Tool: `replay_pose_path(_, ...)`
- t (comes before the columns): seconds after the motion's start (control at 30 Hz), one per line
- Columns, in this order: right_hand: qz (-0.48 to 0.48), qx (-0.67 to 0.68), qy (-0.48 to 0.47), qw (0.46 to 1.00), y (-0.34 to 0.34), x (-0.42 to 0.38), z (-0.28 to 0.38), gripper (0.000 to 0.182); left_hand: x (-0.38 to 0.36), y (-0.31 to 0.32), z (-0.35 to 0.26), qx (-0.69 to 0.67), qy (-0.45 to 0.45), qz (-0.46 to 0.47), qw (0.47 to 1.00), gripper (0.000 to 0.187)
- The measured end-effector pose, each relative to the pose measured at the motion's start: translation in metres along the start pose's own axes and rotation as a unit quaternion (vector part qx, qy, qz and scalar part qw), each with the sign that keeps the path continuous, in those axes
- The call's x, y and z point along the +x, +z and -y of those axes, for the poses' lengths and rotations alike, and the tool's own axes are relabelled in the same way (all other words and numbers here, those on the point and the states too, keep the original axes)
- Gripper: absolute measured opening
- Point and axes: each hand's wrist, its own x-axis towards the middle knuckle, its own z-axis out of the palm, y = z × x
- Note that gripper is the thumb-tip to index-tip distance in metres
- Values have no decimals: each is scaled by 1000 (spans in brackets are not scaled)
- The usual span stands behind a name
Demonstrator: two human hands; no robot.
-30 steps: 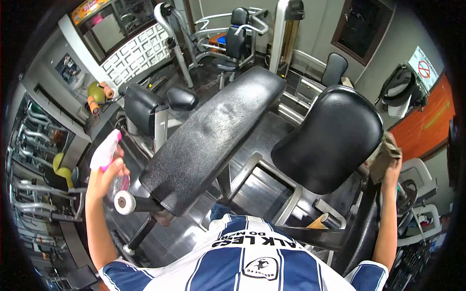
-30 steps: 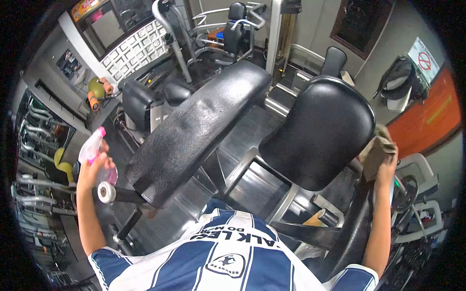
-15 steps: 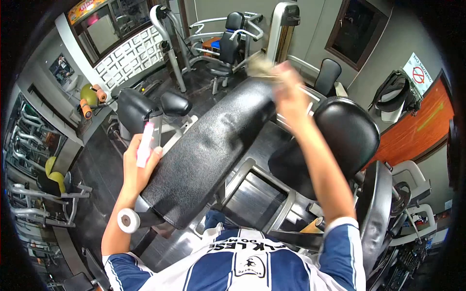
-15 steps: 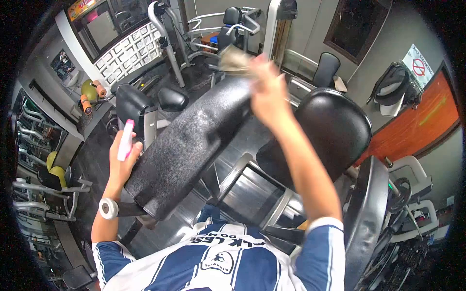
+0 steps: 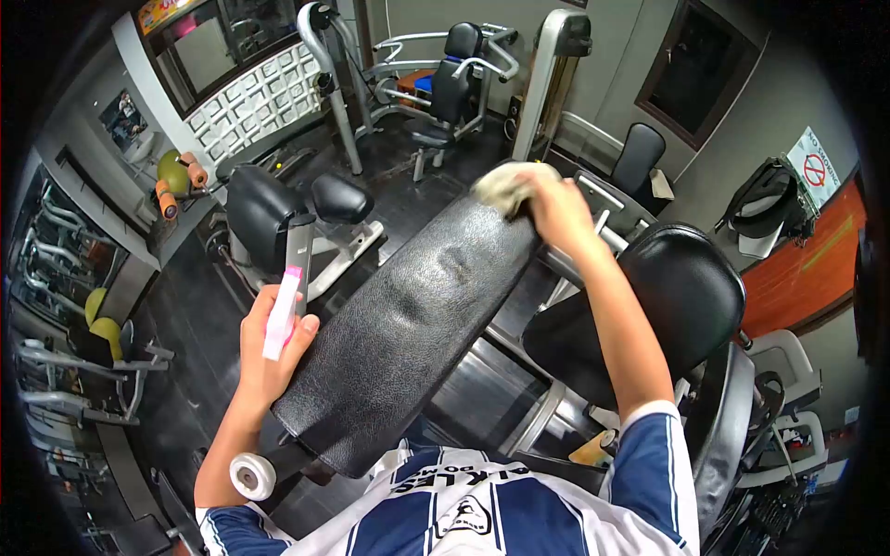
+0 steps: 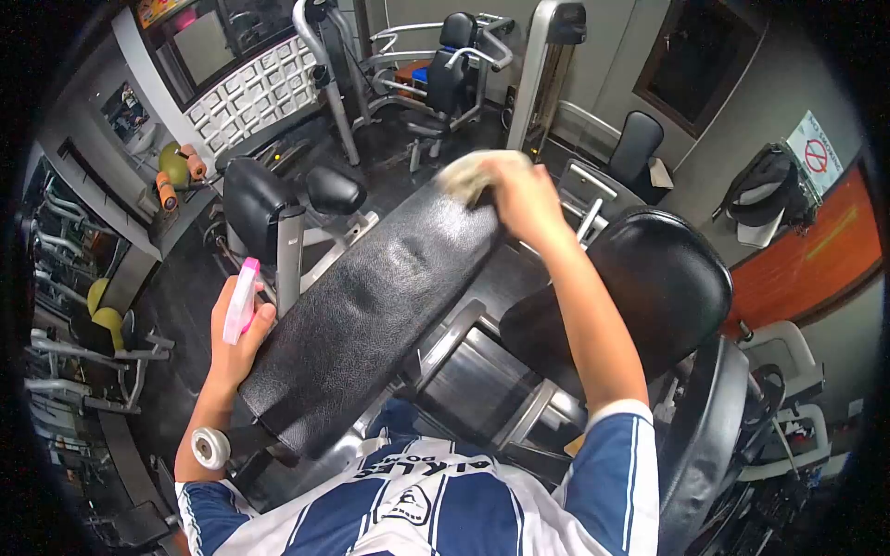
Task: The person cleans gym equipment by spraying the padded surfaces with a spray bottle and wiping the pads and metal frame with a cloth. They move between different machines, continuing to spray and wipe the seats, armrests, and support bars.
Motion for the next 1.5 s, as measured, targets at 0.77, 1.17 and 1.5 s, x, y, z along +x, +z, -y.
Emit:
replay_pose_path(0.77, -37, 9, 183, 982, 34, 31, -14, 32, -1, -2, 3, 13, -12, 20, 1000, 30)
replay_pose_path(1.17, 81, 134, -255, 954, 13, -111, 187, 68, 0, 0, 8, 7, 14, 9, 1000, 33)
replay_pose_path(1.5, -10, 54, -95, 994, 7, -77, 103, 52, -4, -7, 8, -31, 23, -22, 999, 37)
